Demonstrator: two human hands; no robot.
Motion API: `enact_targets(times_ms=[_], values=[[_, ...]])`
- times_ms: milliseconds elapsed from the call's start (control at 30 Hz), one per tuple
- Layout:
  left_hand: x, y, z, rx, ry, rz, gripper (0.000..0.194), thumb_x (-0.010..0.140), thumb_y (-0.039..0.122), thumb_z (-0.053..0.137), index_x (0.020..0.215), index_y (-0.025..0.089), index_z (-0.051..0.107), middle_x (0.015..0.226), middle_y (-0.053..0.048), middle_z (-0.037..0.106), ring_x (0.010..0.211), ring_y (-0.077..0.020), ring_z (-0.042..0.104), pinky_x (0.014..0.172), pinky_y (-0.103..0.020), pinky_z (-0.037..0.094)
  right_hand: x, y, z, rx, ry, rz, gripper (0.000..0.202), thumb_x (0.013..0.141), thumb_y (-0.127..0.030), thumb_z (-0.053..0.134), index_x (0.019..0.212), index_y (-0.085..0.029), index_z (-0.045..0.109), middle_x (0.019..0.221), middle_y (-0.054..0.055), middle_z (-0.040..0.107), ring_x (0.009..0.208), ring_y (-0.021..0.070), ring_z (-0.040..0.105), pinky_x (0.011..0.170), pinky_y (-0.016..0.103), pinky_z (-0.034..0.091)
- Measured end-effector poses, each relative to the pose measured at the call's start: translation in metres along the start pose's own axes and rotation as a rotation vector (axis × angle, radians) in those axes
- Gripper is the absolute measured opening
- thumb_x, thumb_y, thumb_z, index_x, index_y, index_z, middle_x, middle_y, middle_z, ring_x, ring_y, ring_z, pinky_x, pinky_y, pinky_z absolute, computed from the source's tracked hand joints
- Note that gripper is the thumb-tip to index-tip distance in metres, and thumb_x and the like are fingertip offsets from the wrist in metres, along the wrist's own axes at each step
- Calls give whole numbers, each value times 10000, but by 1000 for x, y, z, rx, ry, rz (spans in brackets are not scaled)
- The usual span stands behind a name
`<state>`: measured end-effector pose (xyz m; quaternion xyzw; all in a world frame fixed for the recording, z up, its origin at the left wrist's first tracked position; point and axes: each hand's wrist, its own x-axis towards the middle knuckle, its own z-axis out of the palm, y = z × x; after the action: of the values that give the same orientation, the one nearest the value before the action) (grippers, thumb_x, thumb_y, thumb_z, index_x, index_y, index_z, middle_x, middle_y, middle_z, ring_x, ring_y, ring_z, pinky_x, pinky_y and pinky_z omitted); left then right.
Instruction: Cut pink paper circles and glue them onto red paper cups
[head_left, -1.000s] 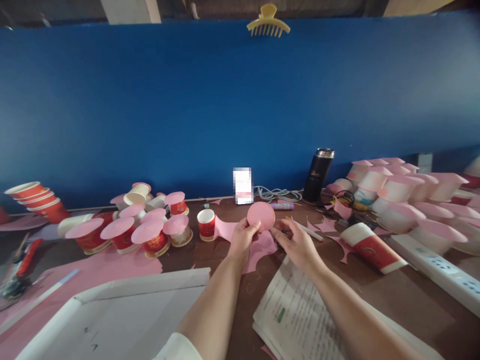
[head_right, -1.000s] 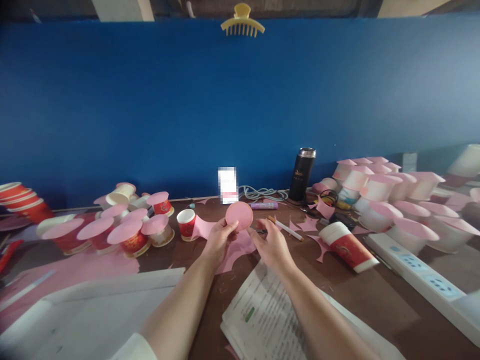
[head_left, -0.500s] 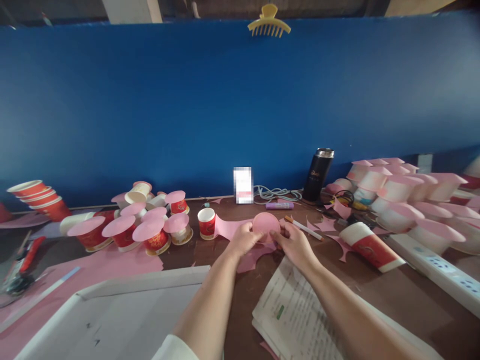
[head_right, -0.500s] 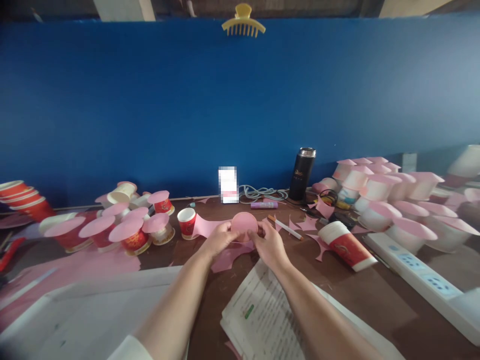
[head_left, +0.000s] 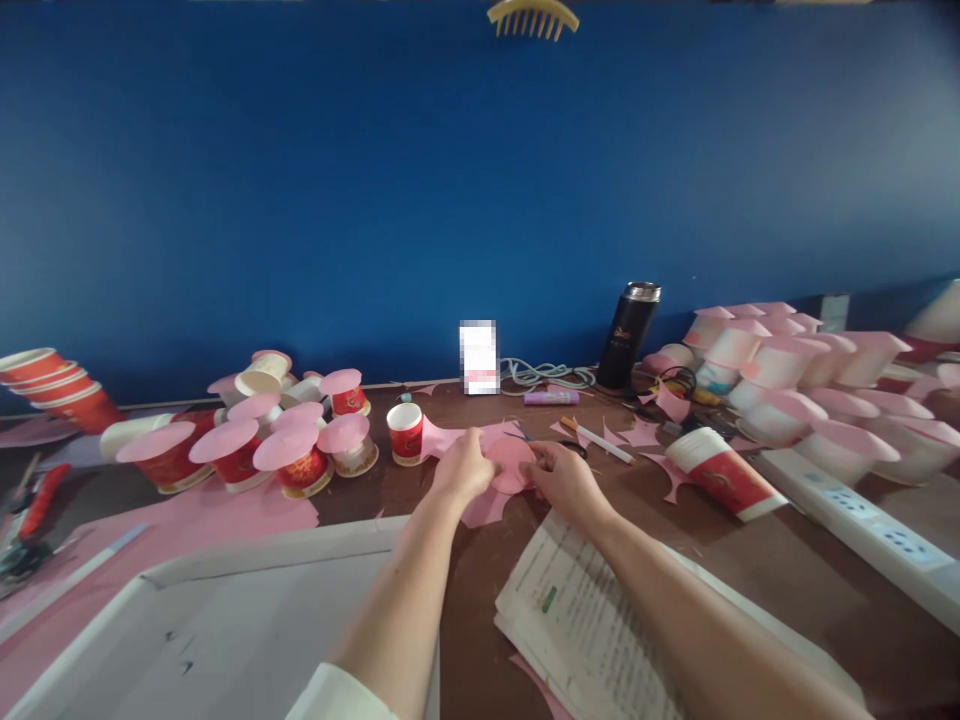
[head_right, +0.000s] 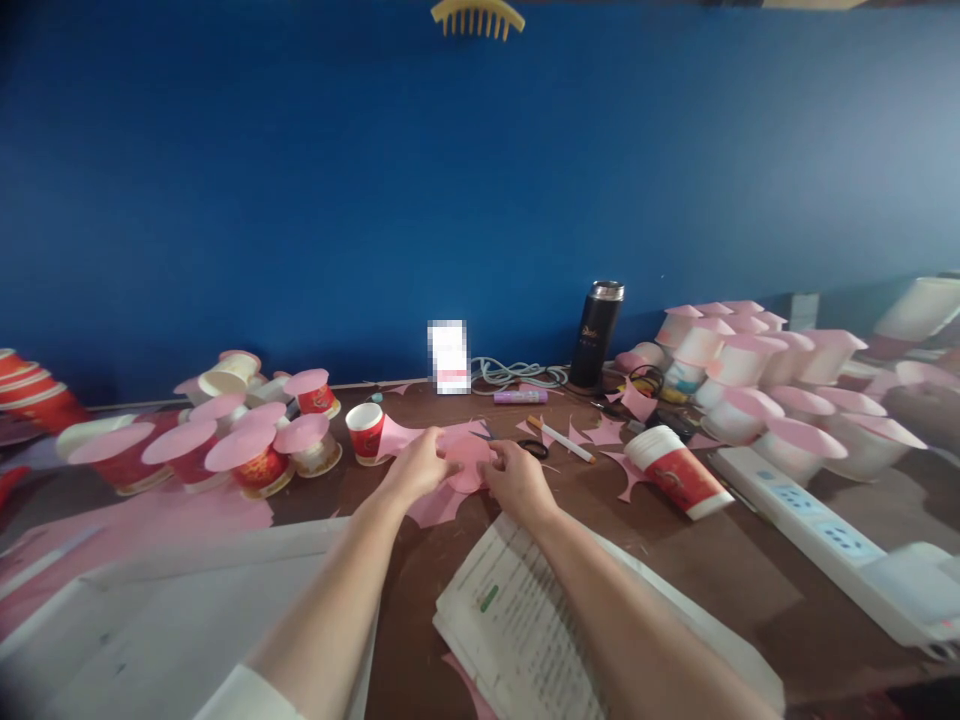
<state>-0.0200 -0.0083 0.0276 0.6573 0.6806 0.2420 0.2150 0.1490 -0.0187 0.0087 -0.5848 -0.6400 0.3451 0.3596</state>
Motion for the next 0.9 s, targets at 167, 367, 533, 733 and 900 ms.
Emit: enact_targets(times_ms=[167, 367, 533, 733, 900], values=[[-6, 8, -1, 15, 73, 220, 271, 735, 171, 637, 1006, 164, 649, 1043, -110, 644, 982, -222, 601, 847, -300, 448, 3, 7, 4, -52, 1, 16, 417, 747, -230, 578, 1147, -115, 593, 645, -10, 622, 456, 100, 570, 487, 212, 400], [-6, 6, 7, 19, -135, 346, 122, 718, 128, 599, 820, 169, 653, 891, -58, 657, 815, -180, 611, 721, -275, 461, 2, 7, 4, -24, 10, 12, 382, 769, -260, 569, 1129, -135, 588, 624, -18, 621, 464, 108, 572, 497, 217, 420], [-6, 5, 9, 49, -188, 372, 314, 640, 260, 716, 926, 158, 641, 997, -99, 626, 887, -232, 597, 757, -312, 464, 2, 12, 7, 57, 0, -67, 355, 781, -271, 553, 1117, -158, 574, 640, -19, 631, 483, 118, 576, 497, 223, 435], [-7, 6, 9, 45, -151, 405, 167, 693, 218, 655, 852, 172, 638, 895, -73, 628, 782, -199, 597, 660, -272, 436, 1, 14, 11, 136, -23, -150, 350, 810, -308, 519, 1128, -166, 563, 697, 1, 656, 547, 136, 604, 528, 238, 465], [-6, 5, 11, 54, -141, 396, 80, 733, 189, 595, 790, 183, 651, 861, -55, 633, 749, -175, 593, 633, -250, 411, -1, 8, 7, 80, -46, -150, 391, 823, -341, 527, 1164, -156, 575, 820, 51, 704, 635, 157, 649, 562, 244, 482]])
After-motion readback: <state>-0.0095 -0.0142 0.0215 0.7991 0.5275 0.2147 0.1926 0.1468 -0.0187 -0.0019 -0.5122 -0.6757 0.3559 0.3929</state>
